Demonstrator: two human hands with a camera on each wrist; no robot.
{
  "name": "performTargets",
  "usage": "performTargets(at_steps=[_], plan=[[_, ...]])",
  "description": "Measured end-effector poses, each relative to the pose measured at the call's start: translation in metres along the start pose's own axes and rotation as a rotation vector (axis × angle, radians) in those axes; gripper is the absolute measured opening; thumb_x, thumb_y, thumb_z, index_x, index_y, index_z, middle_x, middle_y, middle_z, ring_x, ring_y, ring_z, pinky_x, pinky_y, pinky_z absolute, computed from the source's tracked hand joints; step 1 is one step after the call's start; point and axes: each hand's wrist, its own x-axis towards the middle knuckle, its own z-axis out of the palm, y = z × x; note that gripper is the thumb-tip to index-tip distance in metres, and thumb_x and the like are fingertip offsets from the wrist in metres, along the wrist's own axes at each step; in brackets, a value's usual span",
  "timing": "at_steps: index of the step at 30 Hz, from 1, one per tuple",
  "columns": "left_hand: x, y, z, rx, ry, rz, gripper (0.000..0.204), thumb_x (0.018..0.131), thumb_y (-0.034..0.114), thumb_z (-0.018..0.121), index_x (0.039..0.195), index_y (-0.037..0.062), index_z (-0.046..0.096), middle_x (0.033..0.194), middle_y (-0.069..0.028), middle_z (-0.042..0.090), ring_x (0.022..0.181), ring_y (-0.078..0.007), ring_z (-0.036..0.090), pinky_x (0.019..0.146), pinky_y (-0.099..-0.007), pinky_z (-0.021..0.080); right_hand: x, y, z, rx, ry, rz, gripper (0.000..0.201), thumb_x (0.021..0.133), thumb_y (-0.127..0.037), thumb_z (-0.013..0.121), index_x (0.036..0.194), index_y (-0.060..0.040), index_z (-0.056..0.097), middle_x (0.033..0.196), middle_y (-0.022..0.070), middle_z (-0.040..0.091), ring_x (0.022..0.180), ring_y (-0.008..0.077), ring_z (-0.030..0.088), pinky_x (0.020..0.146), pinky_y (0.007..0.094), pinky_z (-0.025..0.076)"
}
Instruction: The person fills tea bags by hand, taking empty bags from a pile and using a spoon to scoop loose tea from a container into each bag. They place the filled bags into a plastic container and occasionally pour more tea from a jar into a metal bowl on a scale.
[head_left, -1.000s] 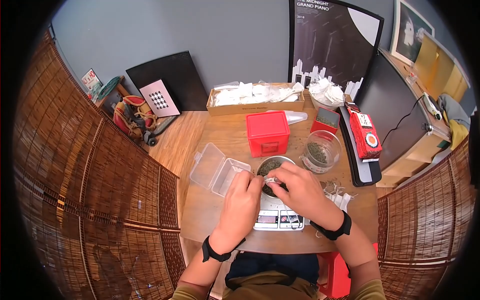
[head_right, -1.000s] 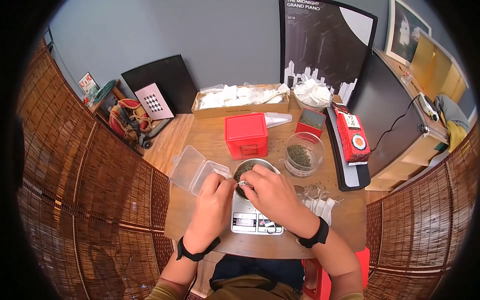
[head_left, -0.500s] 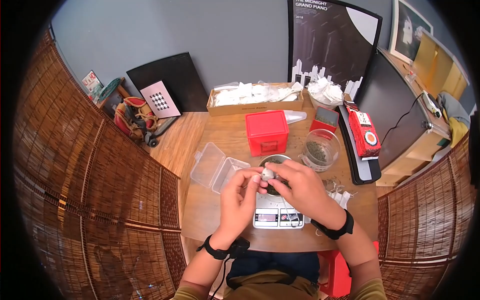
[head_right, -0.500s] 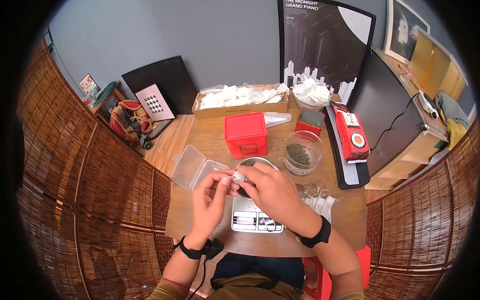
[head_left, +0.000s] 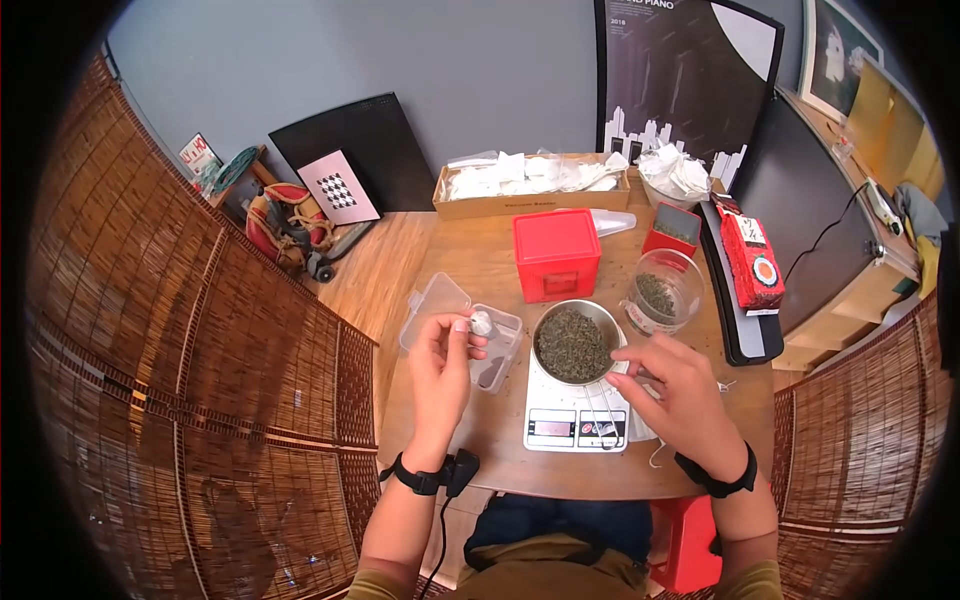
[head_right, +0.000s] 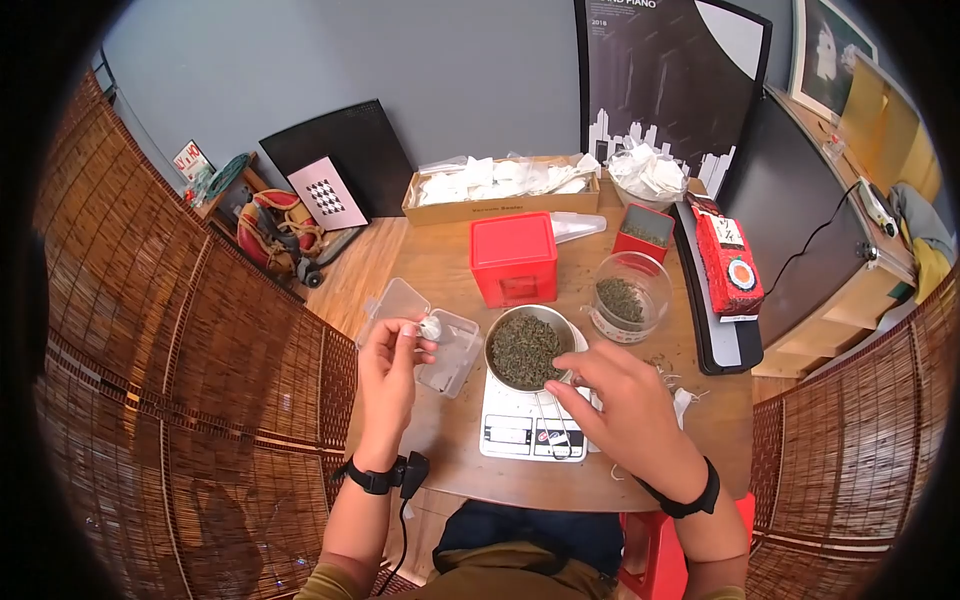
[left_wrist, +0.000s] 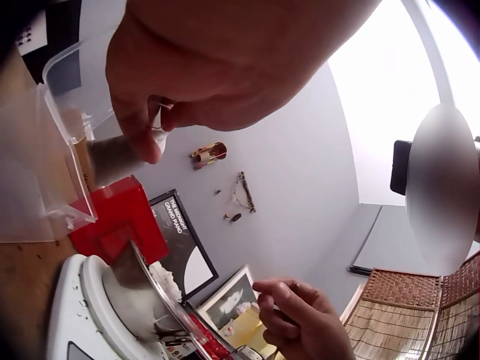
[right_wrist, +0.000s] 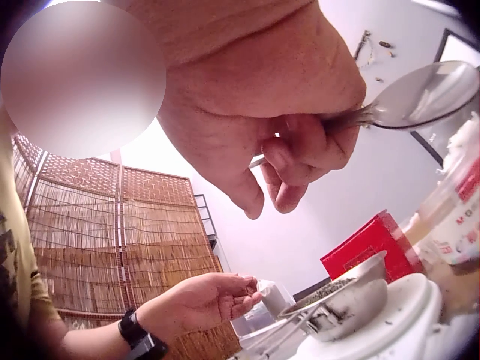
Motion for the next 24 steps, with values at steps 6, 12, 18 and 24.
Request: performTargets(at_steps=[6, 12, 18, 24], plan=[[0.009, -0.024, 0.002, 0.128, -0.083, -0.118, 0.020, 0.116, 0.014, 0.057, 0.116, -0.0035, 0.067, 0.123, -0.0148, 0.075, 0.089, -0.0138, 0.072, 0.075, -0.0285, 0.061, -0.013, 0.006, -0.004, -0.013, -0.025, 0.021, 0.021, 0.096, -0.016, 0.083, 0.110, -0.0018, 0.077, 0.086, 0.0131, 0.066, 0.068, 0.0309, 0.063, 0.062, 0.0417, 0.050], [0.015, -0.032, 0.006, 0.217, -0.119, -0.156, 0.021, 0.114, 0.013, 0.058, 0.112, -0.0046, 0.069, 0.101, -0.0102, 0.078, 0.082, -0.0117, 0.072, 0.073, -0.0287, 0.061, -0.017, 0.007, -0.008, -0.017, -0.025, 0.054, 0.020, 0.095, -0.015, 0.083, 0.109, -0.0017, 0.077, 0.086, 0.0128, 0.066, 0.067, 0.0289, 0.062, 0.061, 0.0403, 0.049], [0.021, -0.034, 0.010, 0.317, -0.221, -0.215, 0.019, 0.114, 0.009, 0.058, 0.118, -0.0046, 0.071, 0.099, -0.0063, 0.075, 0.088, -0.0118, 0.072, 0.077, -0.0275, 0.061, -0.021, 0.009, -0.013, -0.033, -0.021, 0.065, 0.020, 0.094, -0.013, 0.083, 0.109, -0.0010, 0.077, 0.086, 0.0124, 0.066, 0.066, 0.0272, 0.062, 0.060, 0.0389, 0.049], [0.016, -0.028, 0.009, 0.489, -0.212, -0.040, 0.017, 0.107, 0.004, 0.064, 0.121, -0.0029, 0.071, 0.104, -0.0160, 0.080, 0.089, -0.0201, 0.078, 0.075, -0.0343, 0.061, -0.028, 0.015, -0.013, -0.023, 0.033, 0.103, 0.018, 0.094, -0.012, 0.084, 0.108, -0.0019, 0.078, 0.084, 0.0114, 0.068, 0.065, 0.0262, 0.062, 0.058, 0.0384, 0.049]])
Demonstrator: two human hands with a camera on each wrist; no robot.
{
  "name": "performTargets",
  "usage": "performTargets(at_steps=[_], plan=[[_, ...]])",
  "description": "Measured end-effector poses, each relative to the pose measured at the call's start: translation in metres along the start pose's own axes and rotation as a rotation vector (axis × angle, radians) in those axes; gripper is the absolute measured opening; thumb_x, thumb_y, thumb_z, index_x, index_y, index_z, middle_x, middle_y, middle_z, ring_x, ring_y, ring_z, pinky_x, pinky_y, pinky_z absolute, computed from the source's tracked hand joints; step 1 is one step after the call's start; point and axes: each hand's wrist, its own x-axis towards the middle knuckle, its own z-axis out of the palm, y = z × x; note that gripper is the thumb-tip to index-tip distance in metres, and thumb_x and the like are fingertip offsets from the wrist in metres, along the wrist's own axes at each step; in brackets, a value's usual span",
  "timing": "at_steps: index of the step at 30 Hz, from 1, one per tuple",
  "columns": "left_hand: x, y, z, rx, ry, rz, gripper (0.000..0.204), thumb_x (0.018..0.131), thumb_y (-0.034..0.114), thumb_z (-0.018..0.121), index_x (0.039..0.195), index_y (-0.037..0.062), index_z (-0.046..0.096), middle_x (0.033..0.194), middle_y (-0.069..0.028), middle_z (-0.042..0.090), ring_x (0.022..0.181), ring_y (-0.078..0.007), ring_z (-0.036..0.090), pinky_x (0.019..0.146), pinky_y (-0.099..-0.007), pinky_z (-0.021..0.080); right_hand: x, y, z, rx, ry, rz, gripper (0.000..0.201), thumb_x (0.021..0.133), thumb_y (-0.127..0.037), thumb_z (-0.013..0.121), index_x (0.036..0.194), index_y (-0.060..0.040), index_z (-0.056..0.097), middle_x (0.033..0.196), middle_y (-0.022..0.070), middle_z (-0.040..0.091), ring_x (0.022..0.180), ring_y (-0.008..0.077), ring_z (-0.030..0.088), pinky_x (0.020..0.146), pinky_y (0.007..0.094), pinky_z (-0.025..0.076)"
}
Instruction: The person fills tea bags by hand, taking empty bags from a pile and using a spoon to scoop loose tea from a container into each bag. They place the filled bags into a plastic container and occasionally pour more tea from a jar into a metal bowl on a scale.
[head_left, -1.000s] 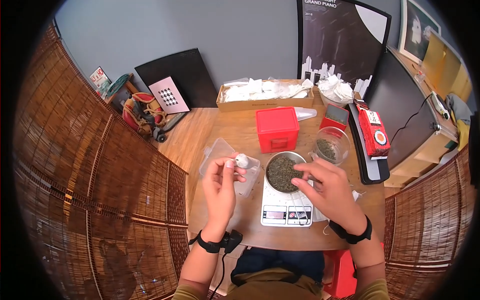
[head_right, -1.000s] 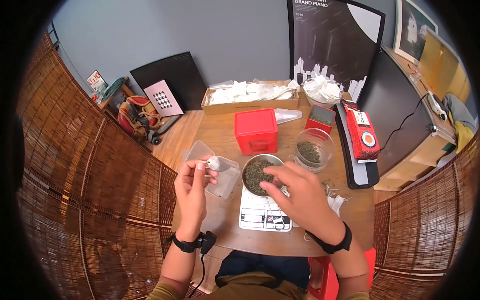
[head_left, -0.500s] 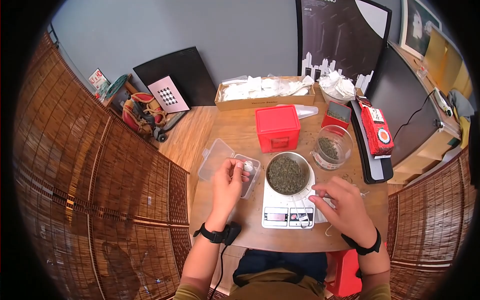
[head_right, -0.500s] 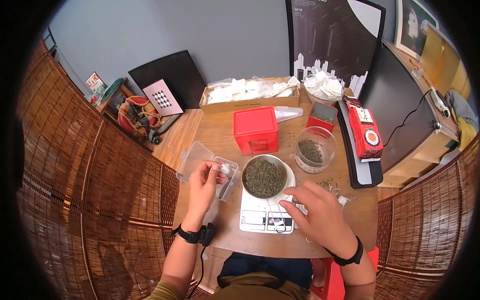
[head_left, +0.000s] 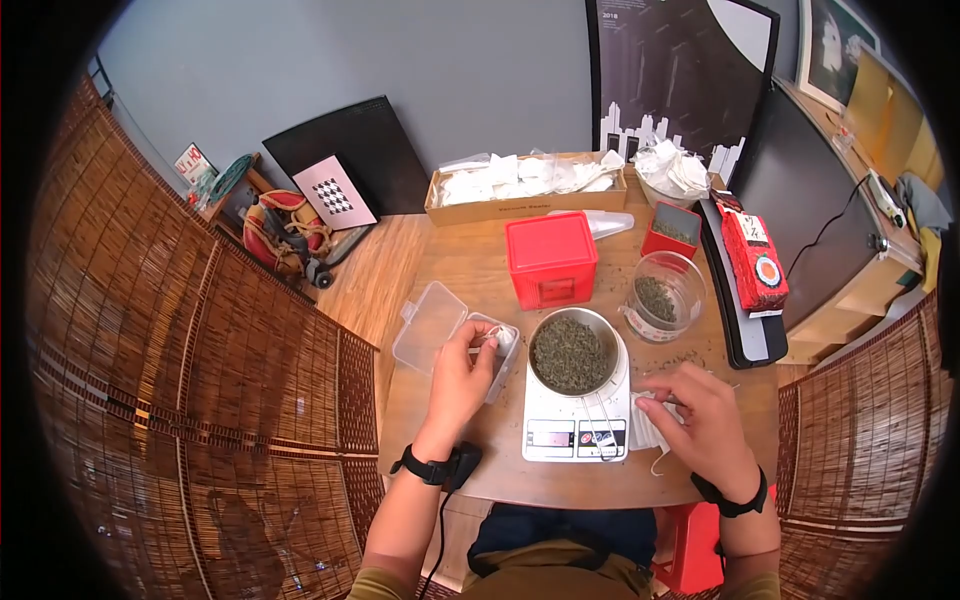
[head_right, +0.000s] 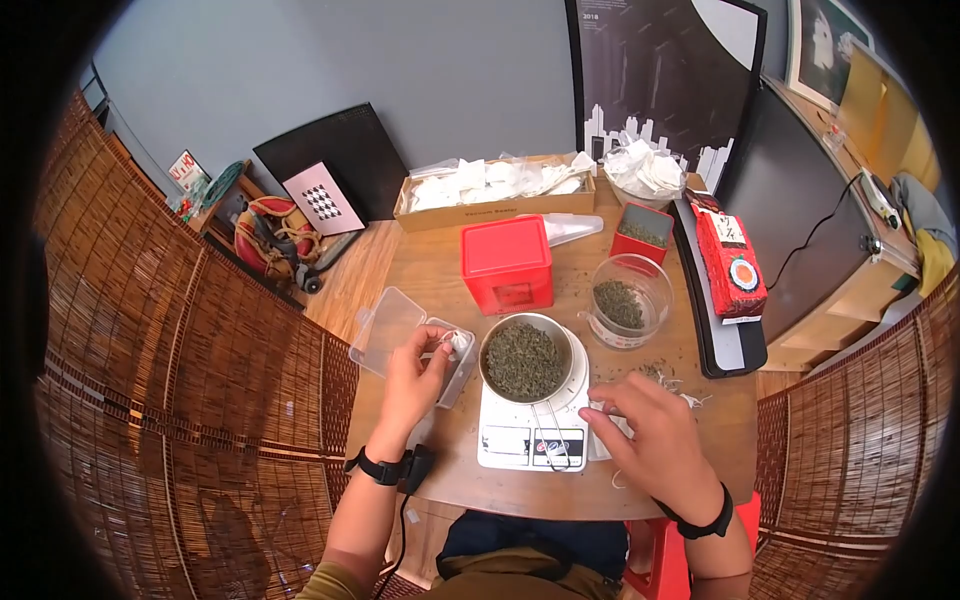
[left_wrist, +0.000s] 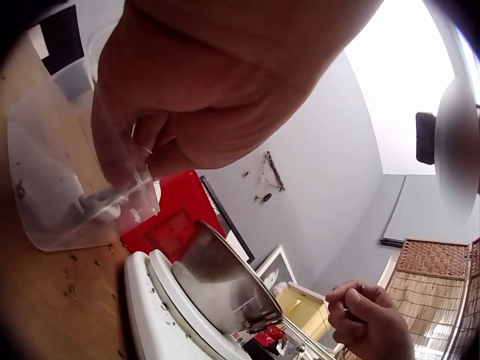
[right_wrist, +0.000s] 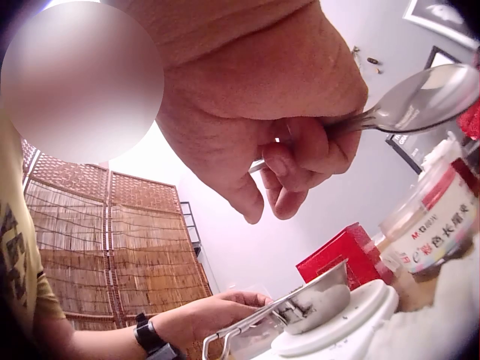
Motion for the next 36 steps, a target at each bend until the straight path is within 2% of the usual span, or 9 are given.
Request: performTargets(at_steps=[5, 9, 13, 15, 18, 22, 24, 27, 36], plan=[[0.001, -0.010, 0.003, -0.034, -0.013, 0.066, 0.022, 0.105, 0.001, 0.064, 0.126, -0.0017, 0.068, 0.109, -0.0170, 0.080, 0.094, -0.0270, 0.079, 0.077, -0.0377, 0.061, -0.007, 0.004, -0.010, -0.010, 0.041, 0.023, 0.016, 0.094, -0.010, 0.083, 0.108, -0.0027, 0.079, 0.083, 0.0112, 0.067, 0.064, 0.0252, 0.061, 0.057, 0.0368, 0.047], [-0.004, -0.003, 0.002, -0.019, -0.021, 0.053, 0.030, 0.105, -0.003, 0.063, 0.135, -0.0014, 0.063, 0.118, -0.0140, 0.078, 0.096, -0.0205, 0.077, 0.080, -0.0333, 0.061, -0.014, 0.006, -0.025, -0.043, 0.095, 0.108, 0.012, 0.095, -0.006, 0.080, 0.107, -0.0026, 0.079, 0.082, 0.0114, 0.065, 0.065, 0.0245, 0.060, 0.058, 0.0348, 0.044], [-0.011, 0.010, 0.004, 0.250, 0.112, 0.227, 0.043, 0.102, -0.005, 0.064, 0.145, 0.0005, 0.058, 0.132, -0.0180, 0.072, 0.099, -0.0269, 0.074, 0.081, -0.0356, 0.062, -0.024, 0.021, -0.041, -0.158, 0.199, 0.144, 0.010, 0.096, -0.005, 0.079, 0.105, -0.0017, 0.078, 0.083, 0.0123, 0.065, 0.065, 0.0256, 0.061, 0.059, 0.0358, 0.046], [-0.017, 0.019, 0.005, 0.202, 0.065, 0.161, 0.047, 0.101, -0.005, 0.065, 0.147, 0.0015, 0.058, 0.138, -0.0186, 0.068, 0.110, -0.0285, 0.071, 0.084, -0.0370, 0.062, -0.030, 0.030, -0.049, -0.188, 0.194, 0.165, 0.008, 0.097, -0.004, 0.078, 0.103, -0.0007, 0.076, 0.085, 0.0140, 0.066, 0.067, 0.0277, 0.063, 0.060, 0.0369, 0.048], [-0.019, 0.023, 0.006, 0.478, 0.213, 0.401, 0.049, 0.100, -0.003, 0.067, 0.147, 0.0010, 0.059, 0.145, -0.0194, 0.062, 0.129, -0.0333, 0.061, 0.090, -0.0422, 0.060, -0.043, 0.048, -0.059, -0.264, 0.081, 0.245, 0.010, 0.097, -0.009, 0.078, 0.101, -0.0007, 0.075, 0.091, 0.0175, 0.069, 0.074, 0.0356, 0.069, 0.066, 0.0443, 0.054], [-0.023, 0.027, 0.008, 0.581, 0.201, 0.470, 0.044, 0.100, -0.001, 0.067, 0.144, -0.0007, 0.062, 0.137, -0.0209, 0.067, 0.122, -0.0338, 0.066, 0.092, -0.0442, 0.059, -0.061, 0.069, -0.056, -0.319, -0.054, 0.358, 0.017, 0.097, -0.019, 0.079, 0.102, -0.0039, 0.075, 0.091, 0.0186, 0.075, 0.081, 0.0409, 0.074, 0.071, 0.0513, 0.057], [-0.025, 0.023, 0.010, 0.218, 0.053, 0.241, 0.039, 0.099, 0.001, 0.068, 0.138, -0.0030, 0.064, 0.124, -0.0265, 0.072, 0.113, -0.0439, 0.070, 0.095, -0.0475, 0.058, -0.065, 0.071, -0.054, -0.315, -0.080, 0.382, 0.020, 0.097, -0.021, 0.080, 0.107, -0.0049, 0.074, 0.089, 0.0187, 0.076, 0.082, 0.0413, 0.074, 0.072, 0.0515, 0.057], [-0.022, 0.018, 0.012, 0.221, 0.105, 0.321, 0.038, 0.099, 0.001, 0.069, 0.136, -0.0039, 0.064, 0.114, -0.0269, 0.075, 0.104, -0.0441, 0.075, 0.092, -0.0493, 0.059, -0.063, 0.077, -0.041, -0.382, -0.028, 0.468, 0.039, 0.099, -0.020, 0.077, 0.132, -0.0050, 0.064, 0.094, 0.0241, 0.078, 0.089, 0.0454, 0.075, 0.077, 0.0536, 0.058], [-0.022, 0.020, 0.006, 0.368, 0.184, 0.371, 0.046, 0.096, -0.002, 0.071, 0.141, -0.0013, 0.062, 0.134, -0.0230, 0.068, 0.111, -0.0387, 0.070, 0.095, -0.0452, 0.058, -0.058, 0.083, -0.037, -0.355, 0.016, 0.456, 0.017, 0.095, -0.009, 0.076, 0.109, 0.0000, 0.072, 0.093, 0.0245, 0.076, 0.087, 0.0467, 0.074, 0.075, 0.0527, 0.056]])
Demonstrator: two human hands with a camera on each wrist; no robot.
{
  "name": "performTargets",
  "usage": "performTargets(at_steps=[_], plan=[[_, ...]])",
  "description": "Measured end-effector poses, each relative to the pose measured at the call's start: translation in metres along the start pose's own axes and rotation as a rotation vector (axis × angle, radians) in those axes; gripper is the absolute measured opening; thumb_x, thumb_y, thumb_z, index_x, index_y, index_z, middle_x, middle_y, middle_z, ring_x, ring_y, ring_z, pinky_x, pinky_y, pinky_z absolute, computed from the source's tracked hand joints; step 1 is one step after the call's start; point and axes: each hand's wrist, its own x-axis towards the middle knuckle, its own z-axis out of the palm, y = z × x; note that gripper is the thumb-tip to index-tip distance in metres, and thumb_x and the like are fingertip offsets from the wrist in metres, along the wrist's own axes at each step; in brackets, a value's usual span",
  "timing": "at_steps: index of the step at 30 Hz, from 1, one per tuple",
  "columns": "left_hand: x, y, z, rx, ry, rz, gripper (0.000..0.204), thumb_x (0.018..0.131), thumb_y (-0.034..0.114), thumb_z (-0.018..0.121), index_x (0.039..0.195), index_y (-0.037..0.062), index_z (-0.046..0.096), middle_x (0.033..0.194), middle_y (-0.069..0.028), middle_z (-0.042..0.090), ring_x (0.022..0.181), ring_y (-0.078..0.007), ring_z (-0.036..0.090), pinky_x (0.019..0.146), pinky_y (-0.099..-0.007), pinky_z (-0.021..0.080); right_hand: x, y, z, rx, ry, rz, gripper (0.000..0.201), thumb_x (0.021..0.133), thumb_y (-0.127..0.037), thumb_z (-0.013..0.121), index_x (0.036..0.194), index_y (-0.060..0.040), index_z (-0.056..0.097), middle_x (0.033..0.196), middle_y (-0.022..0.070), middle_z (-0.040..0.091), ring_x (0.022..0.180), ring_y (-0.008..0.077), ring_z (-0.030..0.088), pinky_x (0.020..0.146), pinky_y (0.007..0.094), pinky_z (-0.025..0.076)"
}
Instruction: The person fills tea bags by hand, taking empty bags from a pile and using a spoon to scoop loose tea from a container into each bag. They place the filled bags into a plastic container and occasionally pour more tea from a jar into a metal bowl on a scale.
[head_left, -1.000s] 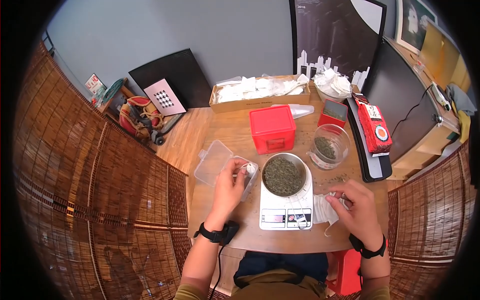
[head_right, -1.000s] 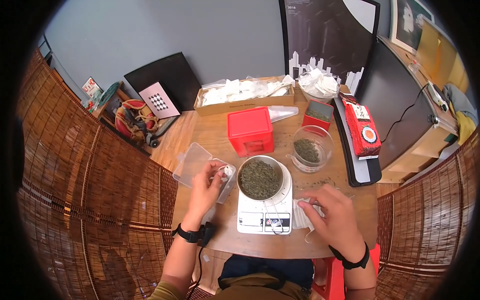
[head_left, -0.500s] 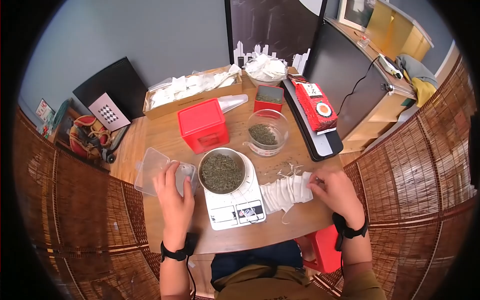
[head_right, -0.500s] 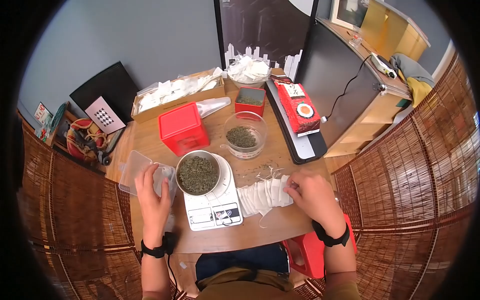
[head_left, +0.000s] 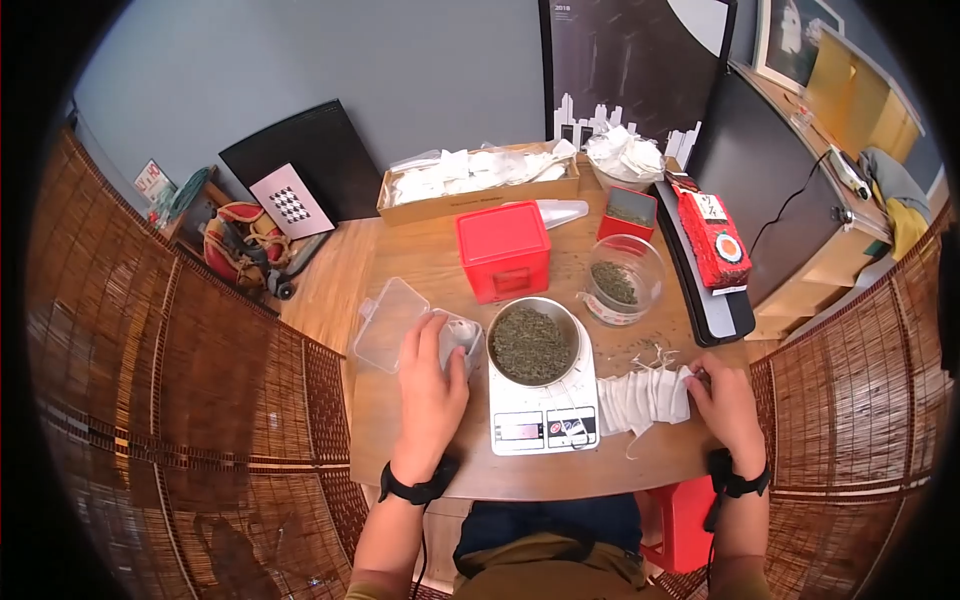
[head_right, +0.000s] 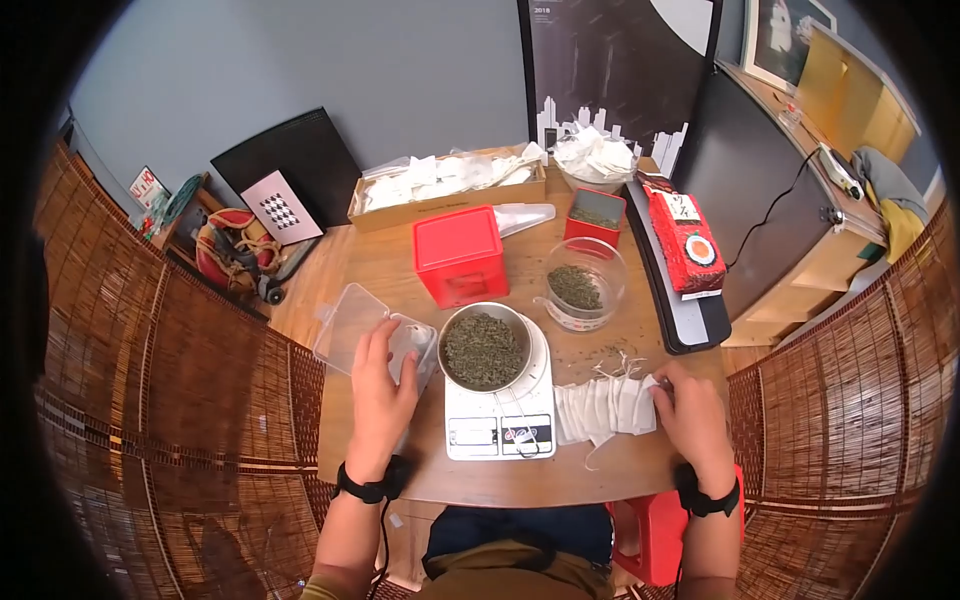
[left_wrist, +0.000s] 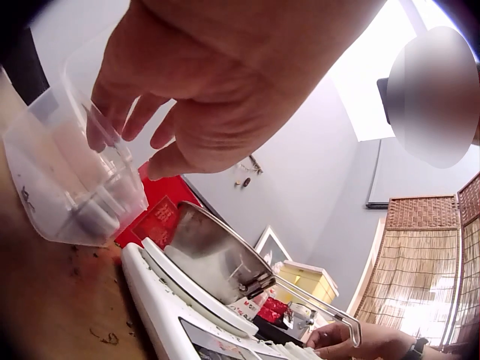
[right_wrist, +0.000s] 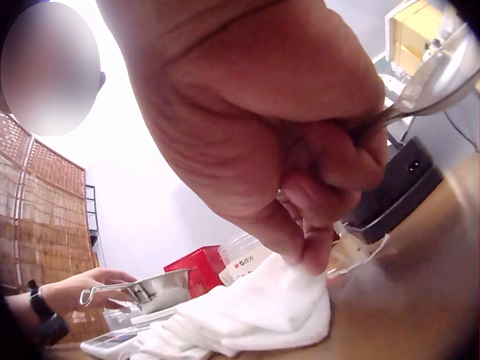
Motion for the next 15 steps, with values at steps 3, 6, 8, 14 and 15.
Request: performTargets(at_steps=[3, 6, 8, 14, 15], plan=[[0.004, 0.004, -0.002, 0.121, 0.048, 0.084, 0.044, 0.096, -0.001, 0.071, 0.140, -0.0025, 0.062, 0.134, -0.0235, 0.068, 0.111, -0.0416, 0.069, 0.098, -0.0470, 0.056, -0.003, -0.003, -0.009, 0.019, -0.010, 0.019, 0.019, 0.094, -0.009, 0.078, 0.108, 0.0005, 0.071, 0.089, 0.0244, 0.075, 0.083, 0.0449, 0.074, 0.072, 0.0499, 0.056], [0.001, 0.001, 0.002, 0.073, -0.001, 0.065, 0.043, 0.097, 0.000, 0.071, 0.139, -0.0034, 0.063, 0.130, -0.0254, 0.071, 0.114, -0.0445, 0.070, 0.101, -0.0486, 0.055, -0.008, -0.006, -0.021, 0.054, -0.006, 0.026, 0.018, 0.093, -0.009, 0.079, 0.105, 0.0013, 0.070, 0.083, 0.0233, 0.072, 0.074, 0.0404, 0.072, 0.068, 0.0456, 0.054], [-0.001, -0.001, 0.004, -0.023, -0.072, -0.007, 0.042, 0.098, 0.001, 0.070, 0.139, -0.0038, 0.063, 0.130, -0.0266, 0.072, 0.117, -0.0456, 0.070, 0.102, -0.0491, 0.055, -0.011, -0.009, -0.031, 0.084, -0.011, 0.043, 0.018, 0.093, -0.009, 0.080, 0.103, 0.0016, 0.070, 0.080, 0.0222, 0.071, 0.069, 0.0373, 0.070, 0.066, 0.0433, 0.053], [-0.002, 0.002, 0.004, -0.142, -0.101, -0.096, 0.043, 0.101, 0.002, 0.067, 0.142, -0.0070, 0.060, 0.130, -0.0293, 0.070, 0.120, -0.0490, 0.066, 0.102, -0.0546, 0.053, -0.021, -0.023, -0.057, 0.116, 0.033, 0.011, 0.016, 0.091, -0.004, 0.082, 0.097, 0.0034, 0.069, 0.074, 0.0174, 0.065, 0.063, 0.0254, 0.060, 0.063, 0.0355, 0.049], [-0.001, 0.002, 0.004, -0.057, -0.023, -0.012, 0.042, 0.101, 0.002, 0.068, 0.141, -0.0051, 0.062, 0.135, -0.0285, 0.070, 0.121, -0.0487, 0.067, 0.102, -0.0521, 0.055, -0.022, -0.030, -0.060, 0.115, 0.032, 0.011, 0.016, 0.091, -0.004, 0.082, 0.097, 0.0034, 0.069, 0.074, 0.0174, 0.065, 0.063, 0.0254, 0.060, 0.063, 0.0355, 0.049]])
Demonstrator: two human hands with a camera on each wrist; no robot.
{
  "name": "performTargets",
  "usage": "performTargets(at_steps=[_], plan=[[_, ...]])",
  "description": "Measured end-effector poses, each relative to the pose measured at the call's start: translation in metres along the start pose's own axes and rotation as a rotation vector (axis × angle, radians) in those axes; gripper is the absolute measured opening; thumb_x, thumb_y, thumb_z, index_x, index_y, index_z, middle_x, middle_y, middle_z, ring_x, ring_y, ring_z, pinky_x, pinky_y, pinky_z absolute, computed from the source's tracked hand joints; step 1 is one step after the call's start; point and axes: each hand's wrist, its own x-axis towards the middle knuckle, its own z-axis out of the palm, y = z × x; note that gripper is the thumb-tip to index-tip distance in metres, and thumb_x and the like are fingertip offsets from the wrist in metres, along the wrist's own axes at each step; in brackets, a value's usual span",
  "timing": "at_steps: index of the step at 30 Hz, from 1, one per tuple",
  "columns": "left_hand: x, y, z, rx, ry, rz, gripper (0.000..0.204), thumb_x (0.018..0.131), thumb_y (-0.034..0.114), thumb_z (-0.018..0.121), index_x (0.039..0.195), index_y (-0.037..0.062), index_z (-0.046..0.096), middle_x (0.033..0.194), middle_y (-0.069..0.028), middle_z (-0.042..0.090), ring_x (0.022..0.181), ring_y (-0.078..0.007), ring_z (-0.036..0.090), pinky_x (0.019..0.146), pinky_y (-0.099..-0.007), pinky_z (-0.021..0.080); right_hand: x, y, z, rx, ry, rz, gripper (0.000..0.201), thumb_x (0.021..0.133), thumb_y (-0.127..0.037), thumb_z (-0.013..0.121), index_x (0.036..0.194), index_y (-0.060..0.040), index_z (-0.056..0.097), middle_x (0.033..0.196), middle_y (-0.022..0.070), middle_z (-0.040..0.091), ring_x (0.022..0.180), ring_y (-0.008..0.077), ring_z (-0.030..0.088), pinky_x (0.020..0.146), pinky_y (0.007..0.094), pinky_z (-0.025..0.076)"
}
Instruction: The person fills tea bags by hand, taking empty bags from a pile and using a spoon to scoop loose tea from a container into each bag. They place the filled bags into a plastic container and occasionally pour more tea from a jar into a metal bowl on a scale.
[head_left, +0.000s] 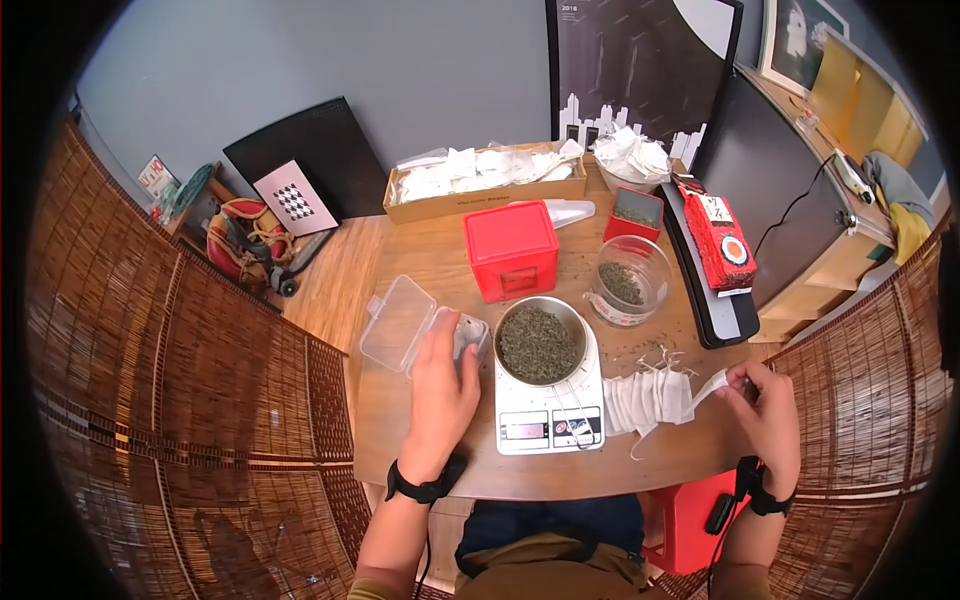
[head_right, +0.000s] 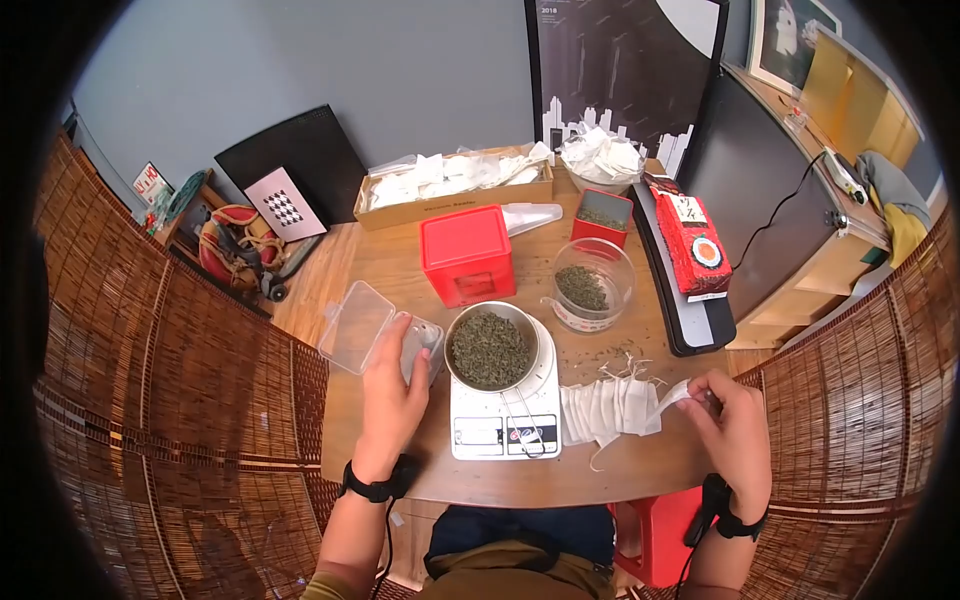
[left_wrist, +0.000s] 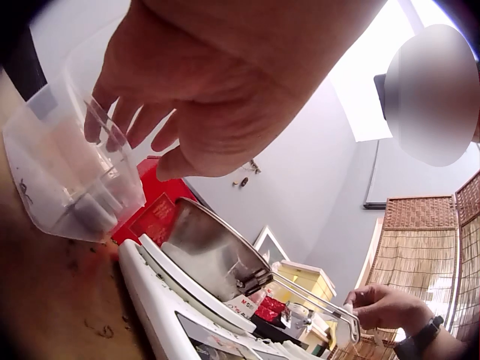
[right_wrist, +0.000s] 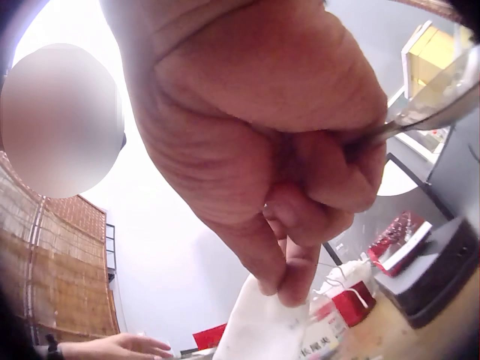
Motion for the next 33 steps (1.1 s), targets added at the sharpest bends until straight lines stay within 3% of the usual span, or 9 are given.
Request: performTargets(at_steps=[5, 8, 10, 11, 16, 20, 21, 27, 33], plan=[[0.002, 0.033, -0.017, 0.089, 0.159, 0.129, 0.040, 0.098, 0.001, 0.073, 0.138, -0.0039, 0.066, 0.136, -0.0241, 0.070, 0.114, -0.0420, 0.072, 0.094, -0.0456, 0.060, -0.005, -0.040, 0.003, 0.119, 0.033, -0.238, 0.014, 0.090, 0.001, 0.080, 0.103, 0.0012, 0.074, 0.089, 0.0136, 0.075, 0.066, 0.0227, 0.070, 0.064, 0.0310, 0.054], [-0.010, 0.065, -0.032, -0.257, 0.009, -0.019, 0.037, 0.096, -0.002, 0.076, 0.133, -0.0040, 0.068, 0.126, -0.0183, 0.071, 0.103, -0.0266, 0.073, 0.086, -0.0365, 0.060, -0.006, -0.072, 0.016, 0.153, -0.017, -0.378, 0.022, 0.090, 0.000, 0.080, 0.111, -0.0042, 0.077, 0.097, 0.0119, 0.079, 0.076, 0.0227, 0.077, 0.068, 0.0320, 0.063], [-0.022, 0.080, -0.034, -0.663, -0.249, -0.067, 0.030, 0.094, -0.007, 0.079, 0.123, -0.0040, 0.071, 0.115, -0.0118, 0.069, 0.100, -0.0144, 0.069, 0.080, -0.0278, 0.058, 0.001, -0.081, 0.040, 0.152, 0.018, -0.537, 0.027, 0.088, 0.001, 0.079, 0.115, -0.0052, 0.077, 0.099, 0.0108, 0.080, 0.077, 0.0230, 0.078, 0.067, 0.0331, 0.063], [-0.029, 0.088, -0.032, -0.662, -0.238, -0.068, 0.030, 0.094, -0.007, 0.079, 0.123, -0.0040, 0.071, 0.115, -0.0118, 0.069, 0.100, -0.0144, 0.069, 0.080, -0.0278, 0.058, 0.004, -0.084, 0.052, 0.153, 0.051, -0.692, 0.032, 0.087, 0.002, 0.078, 0.118, -0.0063, 0.077, 0.101, 0.0096, 0.080, 0.079, 0.0234, 0.078, 0.067, 0.0342, 0.064], [-0.043, 0.102, -0.018, -1.084, -0.151, -0.248, 0.042, 0.093, -0.006, 0.083, 0.131, 0.0000, 0.066, 0.108, -0.0063, 0.066, 0.090, -0.0082, 0.068, 0.072, -0.0217, 0.056, 0.006, -0.100, 0.086, 0.145, 0.035, -0.836, 0.043, 0.084, 0.000, 0.080, 0.126, -0.0070, 0.074, 0.108, 0.0095, 0.081, 0.085, 0.0245, 0.080, 0.068, 0.0350, 0.064], [-0.041, 0.090, -0.019, -1.019, -0.035, -0.224, 0.049, 0.093, -0.007, 0.082, 0.138, -0.0004, 0.062, 0.111, -0.0049, 0.058, 0.087, -0.0067, 0.061, 0.070, -0.0206, 0.053, 0.005, -0.103, 0.089, 0.138, 0.016, -0.870, 0.036, 0.086, -0.006, 0.082, 0.122, -0.0066, 0.076, 0.109, 0.0096, 0.081, 0.084, 0.0241, 0.080, 0.066, 0.0355, 0.064], [-0.040, 0.091, -0.022, -1.016, -0.053, -0.197, 0.051, 0.096, -0.010, 0.075, 0.144, -0.0035, 0.059, 0.117, -0.0060, 0.055, 0.094, -0.0100, 0.058, 0.082, -0.0238, 0.056, 0.006, -0.104, 0.088, 0.149, 0.017, -0.870, 0.032, 0.088, -0.007, 0.083, 0.119, -0.0063, 0.077, 0.109, 0.0091, 0.081, 0.083, 0.0243, 0.080, 0.066, 0.0357, 0.064], [-0.036, 0.095, -0.028, -1.041, -0.262, -0.153, 0.054, 0.098, -0.013, 0.070, 0.150, -0.0045, 0.060, 0.115, -0.0067, 0.058, 0.099, -0.0101, 0.059, 0.085, -0.0254, 0.058, 0.009, -0.100, 0.090, 0.190, 0.017, -0.903, 0.024, 0.091, -0.010, 0.083, 0.114, -0.0060, 0.076, 0.104, 0.0064, 0.079, 0.078, 0.0244, 0.078, 0.061, 0.0351, 0.062], [-0.037, 0.095, -0.020, -1.017, -0.268, -0.178, 0.054, 0.099, -0.015, 0.067, 0.151, -0.0028, 0.061, 0.115, -0.0070, 0.061, 0.099, -0.0107, 0.062, 0.084, -0.0251, 0.059, 0.011, -0.100, 0.091, 0.249, -0.038, -0.829, 0.020, 0.091, -0.006, 0.081, 0.108, -0.0061, 0.071, 0.094, 0.0069, 0.074, 0.070, 0.0270, 0.073, 0.056, 0.0390, 0.057]])
